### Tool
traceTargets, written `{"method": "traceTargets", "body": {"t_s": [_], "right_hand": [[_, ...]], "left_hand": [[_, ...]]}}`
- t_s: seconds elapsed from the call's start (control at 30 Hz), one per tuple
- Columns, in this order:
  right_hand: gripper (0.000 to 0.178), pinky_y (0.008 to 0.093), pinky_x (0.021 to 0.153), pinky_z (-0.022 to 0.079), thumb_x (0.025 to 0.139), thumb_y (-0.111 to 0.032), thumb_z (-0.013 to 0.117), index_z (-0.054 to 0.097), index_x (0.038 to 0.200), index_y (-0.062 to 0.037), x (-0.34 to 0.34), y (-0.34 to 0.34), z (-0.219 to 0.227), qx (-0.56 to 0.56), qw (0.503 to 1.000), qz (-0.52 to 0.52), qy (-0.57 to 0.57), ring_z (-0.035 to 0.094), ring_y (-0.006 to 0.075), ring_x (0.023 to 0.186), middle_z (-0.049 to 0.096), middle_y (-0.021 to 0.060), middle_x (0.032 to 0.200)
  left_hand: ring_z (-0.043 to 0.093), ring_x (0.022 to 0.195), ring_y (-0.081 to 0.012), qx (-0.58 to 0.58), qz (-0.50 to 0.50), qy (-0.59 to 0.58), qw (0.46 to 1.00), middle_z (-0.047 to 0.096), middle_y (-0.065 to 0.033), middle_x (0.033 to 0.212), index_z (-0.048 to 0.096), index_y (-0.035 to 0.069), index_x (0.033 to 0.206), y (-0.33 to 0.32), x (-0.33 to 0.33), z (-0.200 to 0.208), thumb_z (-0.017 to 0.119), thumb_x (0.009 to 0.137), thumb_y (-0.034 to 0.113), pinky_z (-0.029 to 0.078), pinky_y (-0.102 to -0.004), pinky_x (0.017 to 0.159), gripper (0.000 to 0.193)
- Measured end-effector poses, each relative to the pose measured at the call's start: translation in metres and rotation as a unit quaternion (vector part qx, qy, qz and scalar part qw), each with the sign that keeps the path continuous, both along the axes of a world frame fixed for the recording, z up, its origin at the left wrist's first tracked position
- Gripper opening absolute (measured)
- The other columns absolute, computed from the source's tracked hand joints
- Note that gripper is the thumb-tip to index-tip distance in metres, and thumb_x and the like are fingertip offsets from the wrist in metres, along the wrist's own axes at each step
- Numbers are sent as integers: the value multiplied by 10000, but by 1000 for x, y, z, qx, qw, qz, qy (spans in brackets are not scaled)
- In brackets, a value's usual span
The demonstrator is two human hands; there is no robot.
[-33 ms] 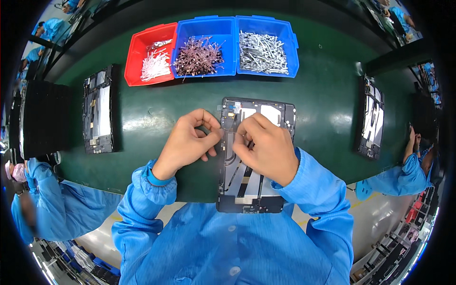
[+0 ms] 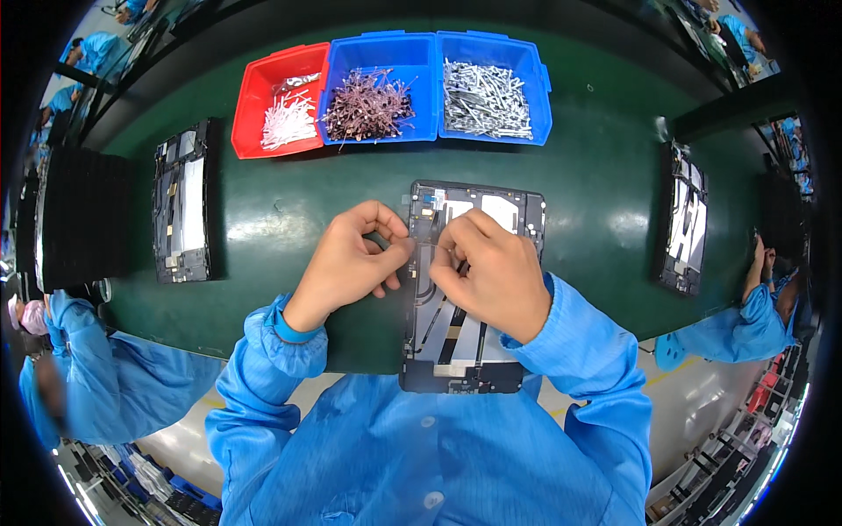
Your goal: Assembling internal components and cables into a tablet housing on a factory assembly line.
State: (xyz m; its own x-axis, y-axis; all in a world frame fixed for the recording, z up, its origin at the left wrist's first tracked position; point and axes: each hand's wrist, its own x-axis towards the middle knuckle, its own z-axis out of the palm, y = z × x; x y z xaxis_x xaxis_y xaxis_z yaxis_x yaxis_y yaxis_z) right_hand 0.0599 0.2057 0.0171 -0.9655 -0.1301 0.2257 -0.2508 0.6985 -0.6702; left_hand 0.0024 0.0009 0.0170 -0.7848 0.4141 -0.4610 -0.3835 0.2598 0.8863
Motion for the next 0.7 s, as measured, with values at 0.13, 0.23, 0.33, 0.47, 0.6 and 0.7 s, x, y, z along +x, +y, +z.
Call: {"method": "traceTargets", "body": {"t_s": [0.13,0.23,0.33,0.47,0.6,0.7], "right_hand": [[127,347,527,512,769,-73,756,643,806,-29,-10,3,3,12,1000,15,-20,632,208,570,624,87,731],[131,321,510,477,764,-72,753,653,811,-2,-27,11,19,-9,991,59,-117,595,164,538,620,102,674],[107,286,497,456,798,-57,744,662,818,9,-36,7,32,7,981,79,-175,577,105,532,645,74,661],[65,224,504,436,882,-53,725,699,861,2,-63,28,29,-166,948,26,-271,569,59,570,668,-3,714],[156,347,624,533,856,-151,746,741,876,3,-122,40,49,23,993,-119,19,699,250,656,715,128,751],[156,395,679,561,845,-167,750,754,864,-12,-134,49,43,124,989,-79,17,722,316,742,741,140,812]], "left_hand": [[682,586,-129,-5,-26,0,1000,660,-72,891,601,-8,1017,2,-6,3,718,888,58,509,-254,430,187],[685,584,-133,14,-37,-10,999,663,-70,881,603,-9,1012,-1,-8,0,729,870,69,515,-258,432,205],[672,564,-125,3,-40,4,999,651,-57,867,590,2,999,0,-7,-2,721,875,68,506,-250,421,193],[658,534,-120,-32,-52,43,997,628,-46,832,572,6,984,7,-5,-1,705,862,66,500,-257,407,191],[659,541,-125,15,-48,47,998,633,-51,832,580,-6,1017,-5,-3,-6,716,893,106,523,-269,422,215],[659,573,-124,79,-47,3,996,634,-57,867,589,-9,1069,-16,-5,-6,719,949,161,542,-265,447,246]]}}
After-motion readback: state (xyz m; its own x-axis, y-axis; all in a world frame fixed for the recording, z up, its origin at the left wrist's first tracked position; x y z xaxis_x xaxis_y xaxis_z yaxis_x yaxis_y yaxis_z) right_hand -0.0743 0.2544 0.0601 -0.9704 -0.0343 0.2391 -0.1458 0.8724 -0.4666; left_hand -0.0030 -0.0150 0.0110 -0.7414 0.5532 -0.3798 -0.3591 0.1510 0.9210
